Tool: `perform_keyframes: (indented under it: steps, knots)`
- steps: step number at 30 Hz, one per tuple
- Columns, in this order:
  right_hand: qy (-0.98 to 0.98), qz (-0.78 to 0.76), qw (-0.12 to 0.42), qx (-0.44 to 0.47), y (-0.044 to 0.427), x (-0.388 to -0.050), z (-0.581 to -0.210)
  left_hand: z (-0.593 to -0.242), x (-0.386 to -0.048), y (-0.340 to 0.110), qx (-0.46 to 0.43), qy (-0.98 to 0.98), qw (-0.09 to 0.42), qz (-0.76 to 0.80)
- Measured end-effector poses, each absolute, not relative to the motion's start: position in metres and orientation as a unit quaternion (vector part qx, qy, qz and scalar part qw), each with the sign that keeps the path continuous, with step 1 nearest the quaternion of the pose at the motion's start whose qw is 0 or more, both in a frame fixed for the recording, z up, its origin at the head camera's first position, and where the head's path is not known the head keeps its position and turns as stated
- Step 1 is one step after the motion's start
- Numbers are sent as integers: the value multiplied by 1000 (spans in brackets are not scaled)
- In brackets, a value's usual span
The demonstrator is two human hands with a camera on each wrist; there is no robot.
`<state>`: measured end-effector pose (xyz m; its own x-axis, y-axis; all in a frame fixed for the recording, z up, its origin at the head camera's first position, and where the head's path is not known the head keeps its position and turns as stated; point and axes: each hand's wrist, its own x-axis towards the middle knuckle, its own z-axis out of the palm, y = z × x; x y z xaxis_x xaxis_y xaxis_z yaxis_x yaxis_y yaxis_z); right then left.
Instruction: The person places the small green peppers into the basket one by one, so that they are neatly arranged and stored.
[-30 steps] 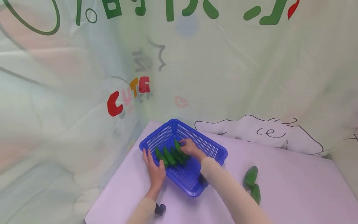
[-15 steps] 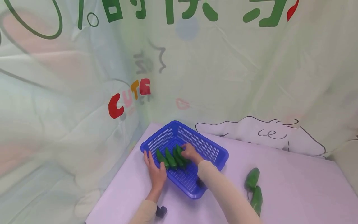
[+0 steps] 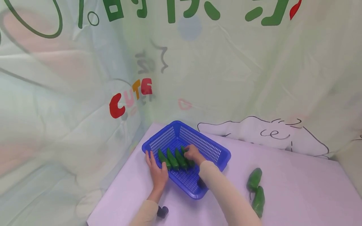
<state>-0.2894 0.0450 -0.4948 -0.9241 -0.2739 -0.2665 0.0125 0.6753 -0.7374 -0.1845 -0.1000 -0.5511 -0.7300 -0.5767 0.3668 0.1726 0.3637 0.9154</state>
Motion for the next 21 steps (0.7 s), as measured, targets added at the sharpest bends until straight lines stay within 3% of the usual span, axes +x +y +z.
perform_keyframes:
  steps: [10, 21]
  knots:
    - [896, -402, 172, -74, 69, -285, -466, -554, -186, -90, 133, -744, 343, -558]
    - [899, -409, 82, -131, 135, -264, -402, -554, -184, -98, 139, -747, 334, -557]
